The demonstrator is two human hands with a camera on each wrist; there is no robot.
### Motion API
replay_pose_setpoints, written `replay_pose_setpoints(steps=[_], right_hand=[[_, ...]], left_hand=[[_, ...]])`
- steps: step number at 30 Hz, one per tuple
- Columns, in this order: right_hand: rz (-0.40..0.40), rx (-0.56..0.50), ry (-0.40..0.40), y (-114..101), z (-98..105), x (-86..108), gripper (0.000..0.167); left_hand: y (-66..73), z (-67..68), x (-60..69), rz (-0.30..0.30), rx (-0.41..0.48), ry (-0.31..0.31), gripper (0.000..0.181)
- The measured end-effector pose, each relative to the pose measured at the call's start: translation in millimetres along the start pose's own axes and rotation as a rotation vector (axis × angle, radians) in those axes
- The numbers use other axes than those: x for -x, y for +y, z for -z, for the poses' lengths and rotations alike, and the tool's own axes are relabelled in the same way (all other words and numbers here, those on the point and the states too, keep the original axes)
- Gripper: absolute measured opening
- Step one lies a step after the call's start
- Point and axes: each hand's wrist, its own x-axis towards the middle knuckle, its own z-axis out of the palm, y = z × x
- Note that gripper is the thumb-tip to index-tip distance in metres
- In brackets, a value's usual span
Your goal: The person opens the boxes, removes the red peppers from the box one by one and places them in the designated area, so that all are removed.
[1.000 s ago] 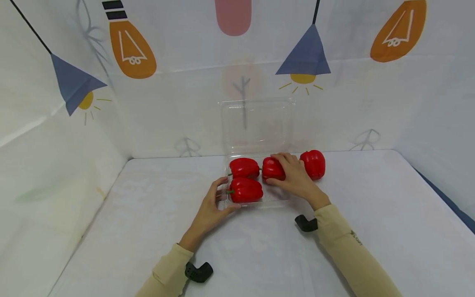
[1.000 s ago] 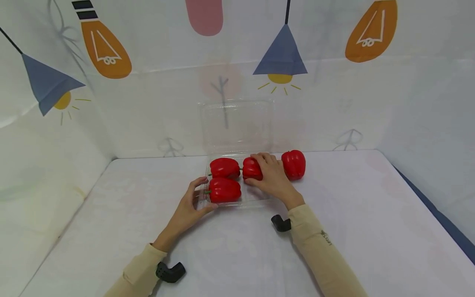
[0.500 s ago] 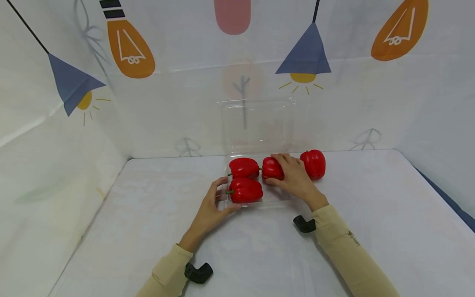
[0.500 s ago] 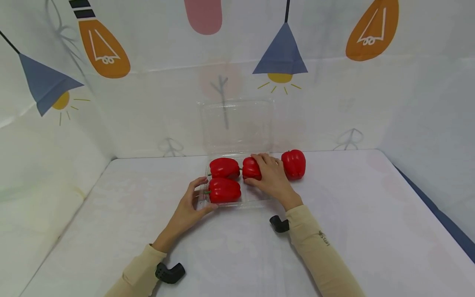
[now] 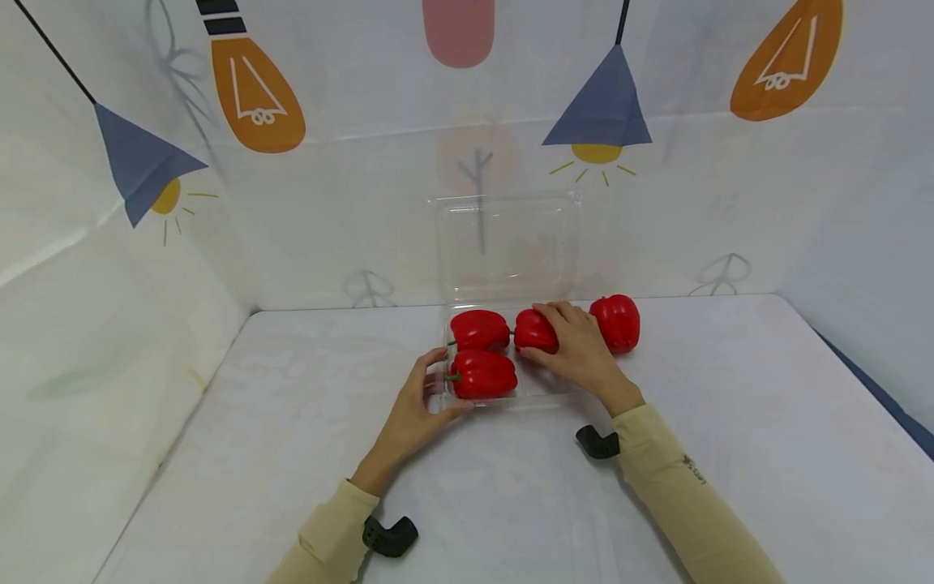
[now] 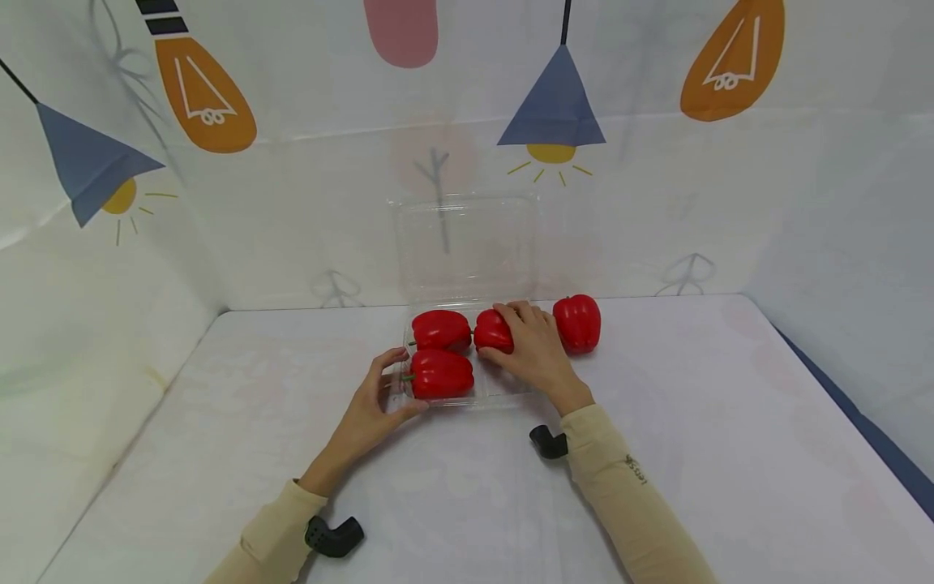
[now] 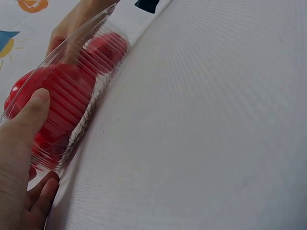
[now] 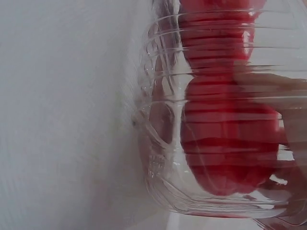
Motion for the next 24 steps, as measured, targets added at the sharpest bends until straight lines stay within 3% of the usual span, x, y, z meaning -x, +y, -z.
replay_pose_setpoints(steps=[24], right_hand=[[0.016,0.012,0.062,-3.2,0.2,3.3,0.076]], left_hand=[[-0.6,-0.2,0.4,-0.009,-0.002,0.006,0.082]])
